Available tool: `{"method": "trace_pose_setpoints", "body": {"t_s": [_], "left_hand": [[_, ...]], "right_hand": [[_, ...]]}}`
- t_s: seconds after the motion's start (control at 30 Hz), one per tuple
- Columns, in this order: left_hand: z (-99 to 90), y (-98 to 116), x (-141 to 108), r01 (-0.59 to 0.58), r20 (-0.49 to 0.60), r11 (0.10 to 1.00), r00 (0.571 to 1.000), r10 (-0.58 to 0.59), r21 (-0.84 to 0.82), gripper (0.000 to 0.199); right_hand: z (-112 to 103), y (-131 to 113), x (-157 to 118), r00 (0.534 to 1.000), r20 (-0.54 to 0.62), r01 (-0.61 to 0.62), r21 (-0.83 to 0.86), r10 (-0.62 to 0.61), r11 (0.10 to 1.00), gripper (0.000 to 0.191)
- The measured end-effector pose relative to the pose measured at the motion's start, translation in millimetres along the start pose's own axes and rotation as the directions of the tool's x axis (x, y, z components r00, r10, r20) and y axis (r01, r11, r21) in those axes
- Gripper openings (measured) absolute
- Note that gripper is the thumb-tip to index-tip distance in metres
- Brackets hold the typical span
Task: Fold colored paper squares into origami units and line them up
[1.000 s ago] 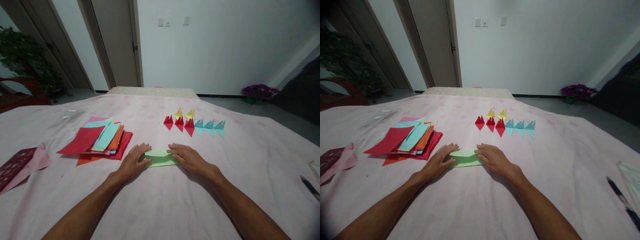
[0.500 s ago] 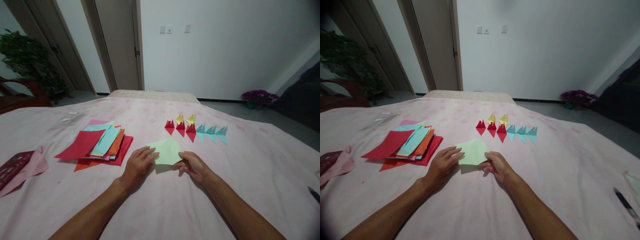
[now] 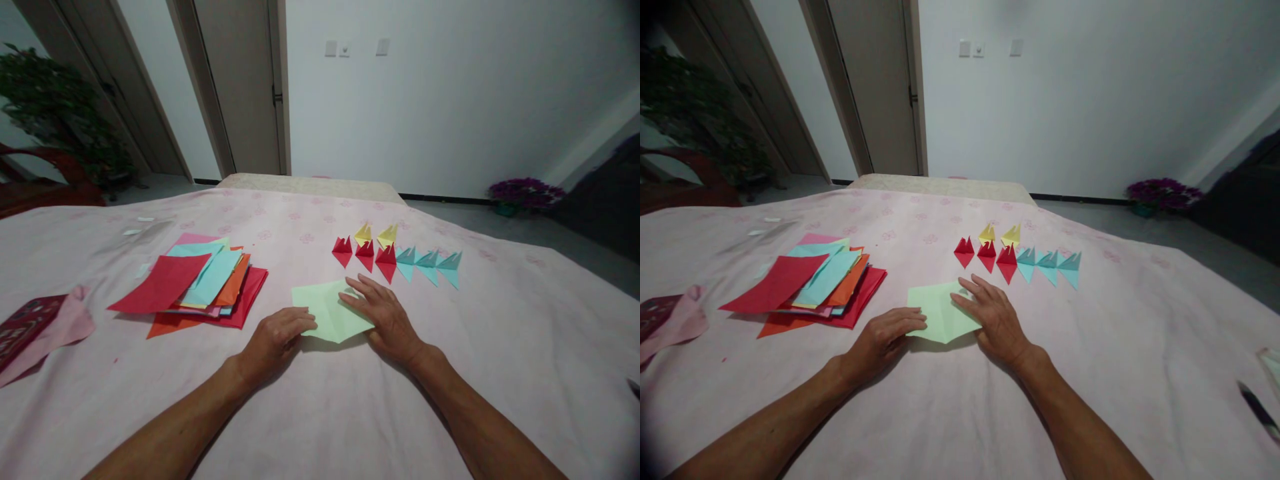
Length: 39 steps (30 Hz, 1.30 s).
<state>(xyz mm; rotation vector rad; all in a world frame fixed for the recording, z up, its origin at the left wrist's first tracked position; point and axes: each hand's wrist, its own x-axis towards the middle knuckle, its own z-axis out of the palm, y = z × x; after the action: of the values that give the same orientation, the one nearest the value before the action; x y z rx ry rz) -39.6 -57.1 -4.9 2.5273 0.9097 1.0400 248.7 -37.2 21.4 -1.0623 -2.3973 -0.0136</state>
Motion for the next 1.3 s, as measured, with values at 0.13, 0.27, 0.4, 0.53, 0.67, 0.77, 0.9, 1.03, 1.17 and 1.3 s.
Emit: {"method": "trace_pose_setpoints", "body": {"t_s": [0.13, 0.27, 0.4, 0.53, 0.67, 0.77, 0.9, 1.03, 1.17, 1.3], "left_hand": [[-1.8, -1, 1, 0.005, 0.037, 1.0, 0.999, -0.005, -0.017, 0.033], [0.0, -4, 6, 0.093, 0.02, 0.994, 0.995, -0.094, 0.061, 0.032], [3.0, -7, 8, 0.162, -0.008, 0.982, 0.987, -0.162, 0.1, 0.026], [0.5, -5, 10, 0.279, -0.016, 0.959, 0.96, -0.279, 0.045, 0.019], [-2.9, -3, 16, 0.438, -0.016, 0.893, 0.898, -0.439, 0.102, 0.017], [-3.1, -6, 19, 0.504, -0.057, 0.843, 0.862, -0.503, 0.189, 0.027], [-2.0, -11, 20, 0.561, -0.107, 0.795, 0.827, -0.552, 0.233, 0.03], [-2.2, -9, 21, 0.566, -0.119, 0.773, 0.822, -0.558, 0.287, 0.027], [-3.4, -4, 21, 0.557, -0.138, 0.759, 0.827, -0.545, 0.337, 0.019], [-0.2, -6, 18, 0.453, -0.185, 0.813, 0.892, -0.413, 0.367, 0.018]], "right_hand": [[6, 5, 1, 0.996, 0.045, 0.078, -0.002, -0.078, 0.997, 0.059], [9, 11, -3, 0.996, 0.068, 0.061, 0.061, -0.065, 0.996, 0.06], [11, 14, -4, 0.996, 0.092, -0.025, 0.113, 0.015, 0.993, 0.058], [15, 14, 1, 0.991, 0.074, -0.129, 0.214, 0.116, 0.968, 0.034], [16, 8, 8, 0.96, 0.081, -0.278, 0.201, 0.267, 0.939, 0.016], [19, 4, 13, 0.935, 0.089, -0.351, 0.1, 0.343, 0.931, 0.026], [25, 3, 16, 0.9, 0.026, -0.436, 0.008, 0.435, 0.9, 0.031], [30, 0, 18, 0.883, -0.031, -0.47, -0.073, 0.469, 0.88, 0.033], [29, -4, 17, 0.873, -0.074, -0.487, -0.164, 0.481, 0.858, 0.027], [25, -8, 15, 0.89, -0.109, -0.456, -0.177, 0.443, 0.872, 0.023]]}}
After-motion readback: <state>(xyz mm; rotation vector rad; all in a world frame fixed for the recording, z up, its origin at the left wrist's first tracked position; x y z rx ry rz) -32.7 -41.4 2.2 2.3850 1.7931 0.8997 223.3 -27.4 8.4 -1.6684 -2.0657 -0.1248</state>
